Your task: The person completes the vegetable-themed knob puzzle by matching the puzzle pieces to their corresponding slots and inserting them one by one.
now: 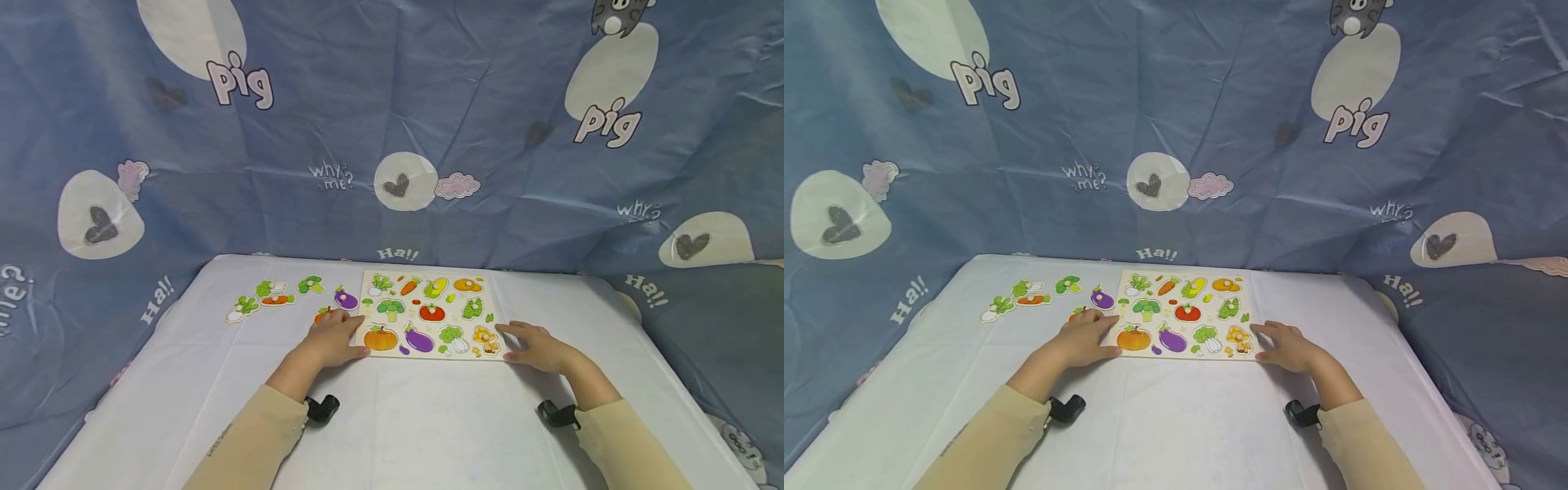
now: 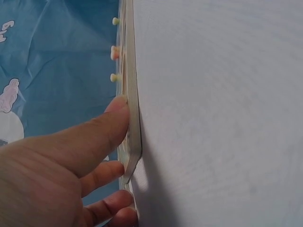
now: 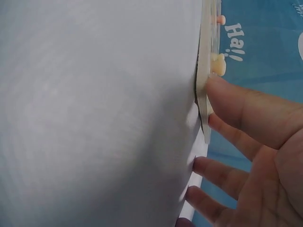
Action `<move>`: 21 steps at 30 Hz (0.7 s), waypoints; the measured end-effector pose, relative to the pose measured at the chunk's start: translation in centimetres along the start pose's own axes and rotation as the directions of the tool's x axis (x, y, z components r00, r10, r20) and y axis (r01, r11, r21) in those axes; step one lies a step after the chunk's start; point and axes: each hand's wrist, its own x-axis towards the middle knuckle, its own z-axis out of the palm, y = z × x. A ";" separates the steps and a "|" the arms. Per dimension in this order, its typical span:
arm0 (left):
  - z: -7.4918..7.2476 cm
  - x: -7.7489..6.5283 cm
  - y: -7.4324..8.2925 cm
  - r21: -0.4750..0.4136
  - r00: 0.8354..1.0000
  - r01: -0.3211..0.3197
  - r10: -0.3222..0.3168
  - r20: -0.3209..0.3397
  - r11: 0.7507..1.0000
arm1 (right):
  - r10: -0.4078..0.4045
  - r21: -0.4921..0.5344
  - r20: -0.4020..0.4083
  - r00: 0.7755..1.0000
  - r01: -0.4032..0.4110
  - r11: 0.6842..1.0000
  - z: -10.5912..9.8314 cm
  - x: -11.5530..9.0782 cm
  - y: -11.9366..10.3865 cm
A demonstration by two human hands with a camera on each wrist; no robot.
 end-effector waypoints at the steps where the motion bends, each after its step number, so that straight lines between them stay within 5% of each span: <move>1: 0.0 0.0 0.0 0.004 1.000 0.000 0.000 0.001 1.000 | 0.002 0.001 0.000 1.000 -0.002 1.000 0.0 0.0 0.0; 21: -0.3 0.1 -1.2 -0.008 0.997 -0.075 0.074 -0.025 0.997 | -0.012 -0.041 0.010 1.000 0.013 0.999 -0.2 0.0 -0.1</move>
